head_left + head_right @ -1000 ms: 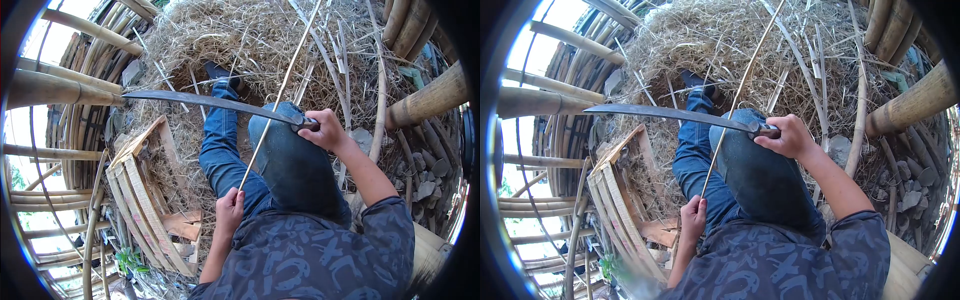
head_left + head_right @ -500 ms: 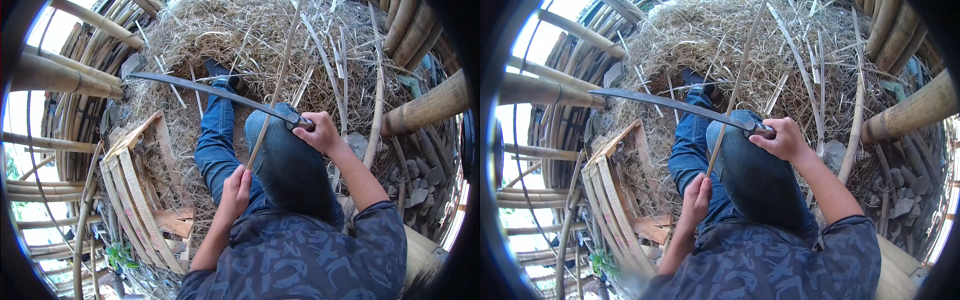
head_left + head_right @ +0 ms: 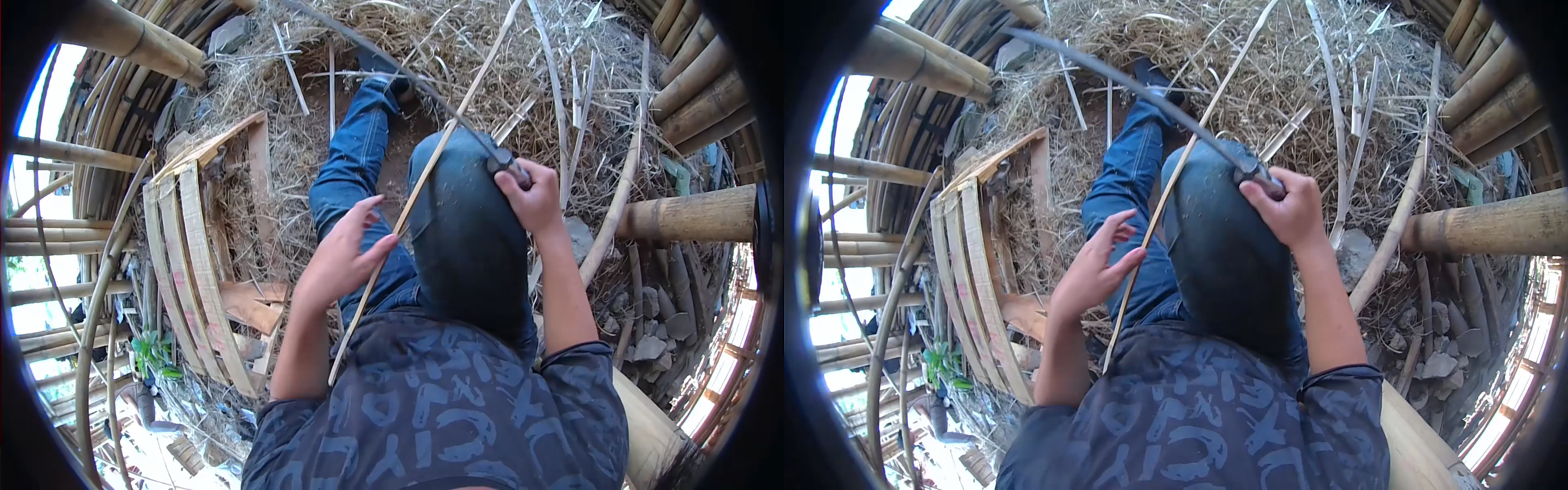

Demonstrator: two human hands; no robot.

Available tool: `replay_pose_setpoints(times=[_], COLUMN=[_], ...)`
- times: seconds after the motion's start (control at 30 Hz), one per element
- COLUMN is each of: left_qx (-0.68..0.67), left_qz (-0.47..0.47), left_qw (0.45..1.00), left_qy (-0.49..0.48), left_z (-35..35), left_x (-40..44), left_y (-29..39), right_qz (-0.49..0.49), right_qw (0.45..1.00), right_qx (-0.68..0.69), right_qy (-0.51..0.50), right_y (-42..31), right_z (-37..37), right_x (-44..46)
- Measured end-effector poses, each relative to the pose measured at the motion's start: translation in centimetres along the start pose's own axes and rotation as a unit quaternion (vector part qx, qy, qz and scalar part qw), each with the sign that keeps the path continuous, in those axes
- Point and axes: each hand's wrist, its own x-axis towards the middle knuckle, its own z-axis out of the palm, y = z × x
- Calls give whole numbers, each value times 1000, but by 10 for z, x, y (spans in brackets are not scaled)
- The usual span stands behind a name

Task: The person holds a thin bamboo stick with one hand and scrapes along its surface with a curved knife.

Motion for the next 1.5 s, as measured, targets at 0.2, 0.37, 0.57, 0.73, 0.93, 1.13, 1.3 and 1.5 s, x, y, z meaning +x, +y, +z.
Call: replay_pose_setpoints(times=[0.2,0.37,0.57,0.73,0.93,1.13,1.3,1.5], left_qx=[-270,-296,-229,-226,-96,-25,71,193], left_qz=[-196,-237,-222,-169,-98,-121,12,63], left_qw=[925,887,944,959,985,986,974,955], left_qy=[-183,-263,-83,-36,101,116,216,218], left_z=[7,25,26,31,29,25,33,28], left_x=[-106,-181,-203,-219,-201,-149,-83,-37], left_y=[-131,-116,-58,-44,-31,-20,-17,10], right_qz=[55,75,78,75,68,32,10,-39], right_qw=[998,996,996,996,997,999,999,997], right_qx=[11,-12,-25,-21,-35,-1,47,30], right_qy=[30,38,36,38,26,31,-20,-67], right_y=[1,-5,-2,-4,-1,-15,-10,-15], right_z=[-5,-4,-4,-4,-7,0,2,-1], right_x=[2,3,1,1,0,-2,-2,3])
